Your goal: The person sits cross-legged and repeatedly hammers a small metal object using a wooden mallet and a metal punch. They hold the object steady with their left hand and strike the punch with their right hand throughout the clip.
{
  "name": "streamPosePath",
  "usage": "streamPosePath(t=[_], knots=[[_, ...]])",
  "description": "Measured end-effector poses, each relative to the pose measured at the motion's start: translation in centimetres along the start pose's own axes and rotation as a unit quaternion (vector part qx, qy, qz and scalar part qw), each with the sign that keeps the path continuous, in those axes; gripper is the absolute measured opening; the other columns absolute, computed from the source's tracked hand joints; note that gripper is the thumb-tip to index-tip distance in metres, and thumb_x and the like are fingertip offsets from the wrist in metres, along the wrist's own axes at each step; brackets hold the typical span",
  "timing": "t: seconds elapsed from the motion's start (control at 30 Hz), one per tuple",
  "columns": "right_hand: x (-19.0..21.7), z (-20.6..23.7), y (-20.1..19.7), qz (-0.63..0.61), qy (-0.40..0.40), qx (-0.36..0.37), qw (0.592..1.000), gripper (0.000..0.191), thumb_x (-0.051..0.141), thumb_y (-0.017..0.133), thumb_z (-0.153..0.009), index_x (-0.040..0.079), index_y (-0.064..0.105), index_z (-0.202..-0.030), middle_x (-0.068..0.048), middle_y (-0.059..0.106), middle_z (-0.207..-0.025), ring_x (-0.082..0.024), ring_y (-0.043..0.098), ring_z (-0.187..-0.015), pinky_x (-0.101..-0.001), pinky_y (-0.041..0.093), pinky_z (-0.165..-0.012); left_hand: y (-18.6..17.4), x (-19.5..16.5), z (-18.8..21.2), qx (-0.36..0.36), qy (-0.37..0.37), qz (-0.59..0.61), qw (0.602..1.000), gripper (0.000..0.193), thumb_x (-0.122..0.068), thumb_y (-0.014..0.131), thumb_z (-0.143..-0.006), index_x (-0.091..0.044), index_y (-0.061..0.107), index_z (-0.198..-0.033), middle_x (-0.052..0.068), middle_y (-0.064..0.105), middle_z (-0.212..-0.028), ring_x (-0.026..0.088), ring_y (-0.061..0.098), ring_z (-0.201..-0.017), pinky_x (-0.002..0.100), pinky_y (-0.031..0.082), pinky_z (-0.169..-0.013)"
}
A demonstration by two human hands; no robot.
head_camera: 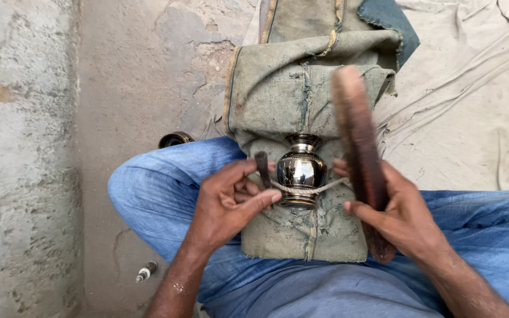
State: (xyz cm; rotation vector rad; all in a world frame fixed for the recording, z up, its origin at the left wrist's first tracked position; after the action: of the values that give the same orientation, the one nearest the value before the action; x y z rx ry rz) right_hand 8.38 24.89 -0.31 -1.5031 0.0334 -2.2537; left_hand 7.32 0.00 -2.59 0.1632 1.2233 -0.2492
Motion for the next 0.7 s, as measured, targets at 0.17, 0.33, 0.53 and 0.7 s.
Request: streamPosePath(t=[0.17,0.33,0.53,0.7], knots=[[-2.3,1.8,-4.2,-0.026,0.139,-0.112,0.984,0.053,-0.003,0.079,-0.074,0.002,0.057,-0.123,-0.016,0.075,-0.101,-0.024,0.074,-0.095,-0.0457,0.061,-0.087,1.6,-4.1,-3.5,0.05,0.112,-0.036,0.992,0.035,-0.016,0.084,-0.088,-0.007,0.072,-0.121,0.006,0.074,-0.097,0.011,0.071,-0.083,0.024,0.066,-0.066],[0.4,5.0,-7.8,-0.042,-0.019,-0.15,0.988,0.063,0.004,0.077,-0.084,0.007,0.052,-0.143,-0.009,0.072,-0.1,-0.018,0.076,-0.091,-0.0343,0.068,-0.077,3.1,-6.2,-6.5,0.105,0.136,-0.093,0.981,0.044,-0.017,0.083,-0.084,-0.008,0.07,-0.125,0.003,0.075,-0.089,0.01,0.071,-0.077,0.027,0.063,-0.065],[-4.5,6.5,-8.8,0.065,0.159,-0.111,0.979,0.057,-0.007,0.085,-0.077,-0.001,0.056,-0.126,-0.018,0.071,-0.094,-0.024,0.073,-0.086,-0.0406,0.061,-0.071,4.5,-7.4,-8.1,0.206,0.177,-0.181,0.945,0.048,-0.024,0.081,-0.082,-0.014,0.068,-0.127,0.005,0.077,-0.092,0.017,0.074,-0.078,0.036,0.06,-0.071],[-5.4,6.6,-8.6,0.13,0.201,-0.071,0.968,0.057,0.0,0.09,-0.073,0.002,0.056,-0.119,-0.013,0.068,-0.093,-0.021,0.073,-0.082,-0.0378,0.065,-0.07,5.0,-7.6,-8.4,0.227,0.202,-0.192,0.933,0.05,-0.024,0.078,-0.083,-0.016,0.066,-0.131,0.005,0.077,-0.104,0.023,0.075,-0.09,0.041,0.058,-0.083]])
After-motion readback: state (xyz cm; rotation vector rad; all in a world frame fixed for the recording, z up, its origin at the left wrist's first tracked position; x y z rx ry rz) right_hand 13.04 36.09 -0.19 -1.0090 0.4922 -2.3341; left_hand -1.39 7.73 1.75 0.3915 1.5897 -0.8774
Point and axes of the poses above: each hand's wrist, its own z-axis away from the middle knuckle, its own y-axis out of the palm, x = y × z, the point moved 9 cm from there along -z, towards the middle knuckle
